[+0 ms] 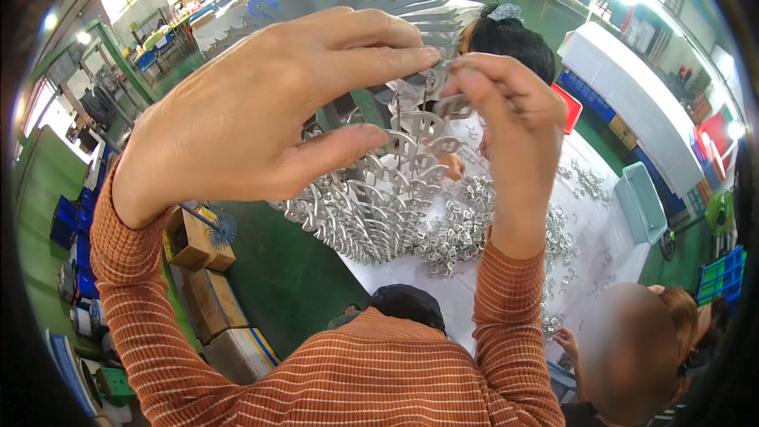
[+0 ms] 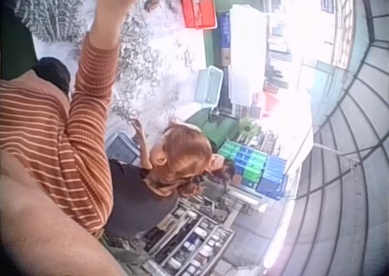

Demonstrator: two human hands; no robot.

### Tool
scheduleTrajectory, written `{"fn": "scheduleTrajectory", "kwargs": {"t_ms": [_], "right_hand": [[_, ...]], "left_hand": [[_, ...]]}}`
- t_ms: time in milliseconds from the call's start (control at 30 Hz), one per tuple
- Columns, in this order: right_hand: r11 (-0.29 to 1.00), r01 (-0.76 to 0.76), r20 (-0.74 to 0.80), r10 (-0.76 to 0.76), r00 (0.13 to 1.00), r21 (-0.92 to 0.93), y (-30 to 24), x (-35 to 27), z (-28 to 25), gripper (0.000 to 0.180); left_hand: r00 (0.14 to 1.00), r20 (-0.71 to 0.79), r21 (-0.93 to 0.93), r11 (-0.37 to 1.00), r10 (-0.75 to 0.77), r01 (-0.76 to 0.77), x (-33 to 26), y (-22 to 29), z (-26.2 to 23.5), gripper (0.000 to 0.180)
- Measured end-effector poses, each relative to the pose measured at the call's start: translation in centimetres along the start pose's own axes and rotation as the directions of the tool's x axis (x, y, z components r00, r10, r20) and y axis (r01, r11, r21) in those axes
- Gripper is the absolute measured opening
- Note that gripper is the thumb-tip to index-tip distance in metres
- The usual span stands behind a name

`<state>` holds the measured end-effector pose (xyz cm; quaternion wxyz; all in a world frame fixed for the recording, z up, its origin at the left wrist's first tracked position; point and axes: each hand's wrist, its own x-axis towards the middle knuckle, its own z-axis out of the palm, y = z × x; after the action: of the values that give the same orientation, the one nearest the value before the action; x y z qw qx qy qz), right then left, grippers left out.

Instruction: The person picks up small metal hooks and attaches them one by one to a rotating radial stand. They repeatedly reach for hooks from a pile on the table and clip them onto the stand's arms. The stand is occasionally lifted and repositioned during the process.

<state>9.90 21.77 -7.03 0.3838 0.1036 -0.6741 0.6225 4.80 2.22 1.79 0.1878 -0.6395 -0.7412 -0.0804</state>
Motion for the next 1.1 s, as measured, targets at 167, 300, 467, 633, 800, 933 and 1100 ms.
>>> {"fn": "scheduleTrajectory", "kwargs": {"t_ms": [167, 300, 467, 633, 800, 933, 1100], "right_hand": [[0.95, 0.002, -0.342, -0.114, 0.933, -0.311, 2.9, -0.1, -7.8, 0.016], [0.295, -0.357, -0.443, -0.315, 0.84, -0.886, 3.2, -0.8, -14.0, 0.025], [0.725, 0.06, -0.176, -0.245, 0.953, -0.686, 1.5, 0.2, -7.5, 0.027], [0.986, 0.074, 0.143, -0.052, 0.988, -0.147, 0.0, 0.9, -0.2, 0.014], [0.988, 0.132, 0.115, -0.123, 0.986, -0.079, 0.6, 1.1, 0.4, 0.011], [0.998, 0.028, -0.096, -0.034, 0.995, -0.06, 0.3, 0.1, -0.7, 0.011], [0.934, 0.057, -0.351, -0.188, 0.917, -0.352, 3.2, 0.1, -7.1, 0.014]], "left_hand": [[0.999, -0.035, 0.09, 0.995, -0.034, 0.037, -0.5, -0.6, 0.5, 0.059], [0.987, -0.096, 0.015, 0.992, -0.125, 0.127, 0.1, 0.1, 0.5, 0.056], [0.986, -0.119, 0.038, 0.992, -0.118, 0.123, 0.6, -0.1, 0.5, 0.049], [0.996, -0.054, 0.037, 0.996, -0.076, 0.078, 0.5, -0.2, -0.1, 0.051], [1.0, -0.02, -0.031, 0.999, 0.006, -0.007, 0.3, -0.8, -0.2, 0.057], [1.0, -0.007, 0.012, 1.0, 0.01, -0.01, 0.2, -0.7, -0.1, 0.058], [0.997, -0.072, 0.151, 0.988, -0.024, 0.035, -0.2, -1.0, 0.6, 0.054]]}}
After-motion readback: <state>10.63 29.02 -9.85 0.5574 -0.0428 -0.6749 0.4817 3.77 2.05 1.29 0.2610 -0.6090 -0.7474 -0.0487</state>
